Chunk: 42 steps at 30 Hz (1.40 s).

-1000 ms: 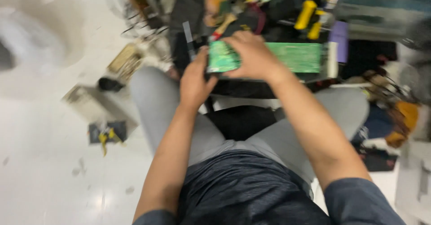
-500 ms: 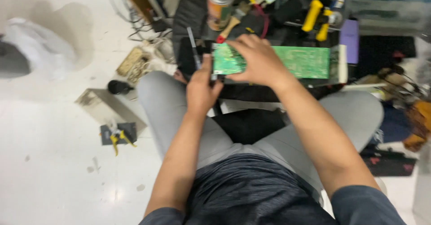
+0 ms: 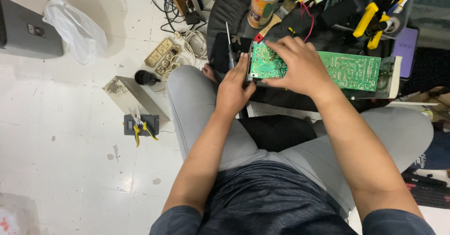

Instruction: Repairing a circuit board by unscrewing it from a power supply unit and inspecting the components.

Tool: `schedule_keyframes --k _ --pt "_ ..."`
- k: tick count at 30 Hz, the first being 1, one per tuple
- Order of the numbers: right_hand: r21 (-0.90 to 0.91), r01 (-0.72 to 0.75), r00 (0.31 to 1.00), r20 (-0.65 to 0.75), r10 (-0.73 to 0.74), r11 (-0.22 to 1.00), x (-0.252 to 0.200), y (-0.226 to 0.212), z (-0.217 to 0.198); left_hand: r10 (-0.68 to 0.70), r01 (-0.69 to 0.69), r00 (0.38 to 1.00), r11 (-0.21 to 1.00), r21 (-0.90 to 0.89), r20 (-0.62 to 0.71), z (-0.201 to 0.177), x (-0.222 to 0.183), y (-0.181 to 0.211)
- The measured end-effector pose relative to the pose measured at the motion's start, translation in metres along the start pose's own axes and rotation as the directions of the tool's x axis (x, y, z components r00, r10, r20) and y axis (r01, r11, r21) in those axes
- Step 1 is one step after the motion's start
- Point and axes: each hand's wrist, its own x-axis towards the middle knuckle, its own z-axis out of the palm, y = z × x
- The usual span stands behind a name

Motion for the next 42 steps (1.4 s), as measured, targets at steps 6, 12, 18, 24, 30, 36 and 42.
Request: schedule_keyframes --k 6,12,18,24,30,36,42 --pt "0.026 -0.02 1.0 0.015 0.02 0.999 0.001 -0.002 -0.003 0.001 -0.001 1.0 1.0 0.0 0.02 -0.009 0.001 0.013" --pt "-0.028 -0.007 0.999 0.039 0.008 1.0 0.002 0.0 0.002 -0.059 0.061 0.996 0.998 -0.022 0.066 -0.005 -0.004 0.023" --pt "0.013 0.008 0.999 0.047 -0.009 1.0 0.007 0.004 0.006 -0.081 0.081 0.997 0.997 0.014 0.01 -0.006 -0.002 0.024" --pt "-0.017 -0.028 0.998 0.051 0.029 0.999 0.009 -0.003 -0.003 -0.029 0.028 0.999 0.999 0.031 0.023 -0.036 0.014 0.027" --pt "-0.024 -0.035 0.996 0.077 0.037 0.999 0.007 -0.002 -0.003 0.02 0.005 0.995 0.964 -0.267 0.094 -0.037 0.019 0.014" --pt "0.04 -0.054 0.992 0.118 0.049 0.998 0.01 -0.006 -0.008 -0.055 0.108 0.994 0.729 -0.676 0.099 -0.045 0.07 0.009" --pt "-0.011 0.056 0.997 0.051 -0.056 0.998 0.007 0.007 0.014 0.068 0.17 0.968 0.535 -0.828 0.243 0.003 0.088 0.0"
